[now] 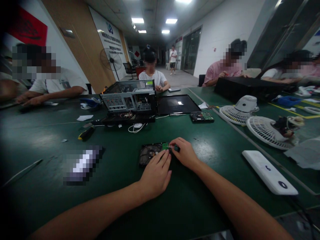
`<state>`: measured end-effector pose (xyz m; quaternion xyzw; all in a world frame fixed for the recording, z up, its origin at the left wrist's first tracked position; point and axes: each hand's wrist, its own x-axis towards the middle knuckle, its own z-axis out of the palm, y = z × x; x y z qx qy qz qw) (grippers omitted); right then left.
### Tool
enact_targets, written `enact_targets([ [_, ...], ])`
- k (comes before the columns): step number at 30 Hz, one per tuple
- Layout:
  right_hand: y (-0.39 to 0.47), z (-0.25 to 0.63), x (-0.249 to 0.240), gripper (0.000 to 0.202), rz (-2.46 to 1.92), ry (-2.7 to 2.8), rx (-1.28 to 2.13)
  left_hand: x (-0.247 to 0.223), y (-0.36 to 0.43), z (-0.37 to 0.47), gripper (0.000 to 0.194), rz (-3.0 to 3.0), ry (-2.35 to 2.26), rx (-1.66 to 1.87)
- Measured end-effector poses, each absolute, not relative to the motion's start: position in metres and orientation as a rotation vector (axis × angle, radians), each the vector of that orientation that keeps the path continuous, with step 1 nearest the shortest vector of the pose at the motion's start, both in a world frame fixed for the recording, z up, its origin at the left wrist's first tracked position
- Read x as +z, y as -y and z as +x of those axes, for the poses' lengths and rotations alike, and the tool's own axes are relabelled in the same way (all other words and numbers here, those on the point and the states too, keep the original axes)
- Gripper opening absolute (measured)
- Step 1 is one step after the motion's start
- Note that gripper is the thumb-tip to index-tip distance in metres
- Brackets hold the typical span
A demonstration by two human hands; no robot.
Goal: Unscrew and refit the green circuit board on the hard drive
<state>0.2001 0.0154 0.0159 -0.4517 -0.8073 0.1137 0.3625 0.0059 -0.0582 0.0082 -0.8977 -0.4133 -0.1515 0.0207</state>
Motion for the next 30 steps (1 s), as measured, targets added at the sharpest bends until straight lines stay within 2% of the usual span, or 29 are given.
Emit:
enact_targets([
  [13, -0.025, 0.226, 0.027, 0.01, -1.336, 2.004, 0.323, 0.014, 0.059, 0.003, 0.052, -2.966, 0.879, -0.657],
  [19, -0.022, 0.227, 0.034, 0.01, -1.332, 2.111, 0.478, 0.013, 0.059, 0.006, 0.05, -2.949, 0.907, -0.72],
  [30, -0.022, 0.227, 0.031, 0.008, -1.302, 2.144, 0.517, 0.012, 0.059, 0.006, 0.049, -2.959, 0.925, -0.726],
])
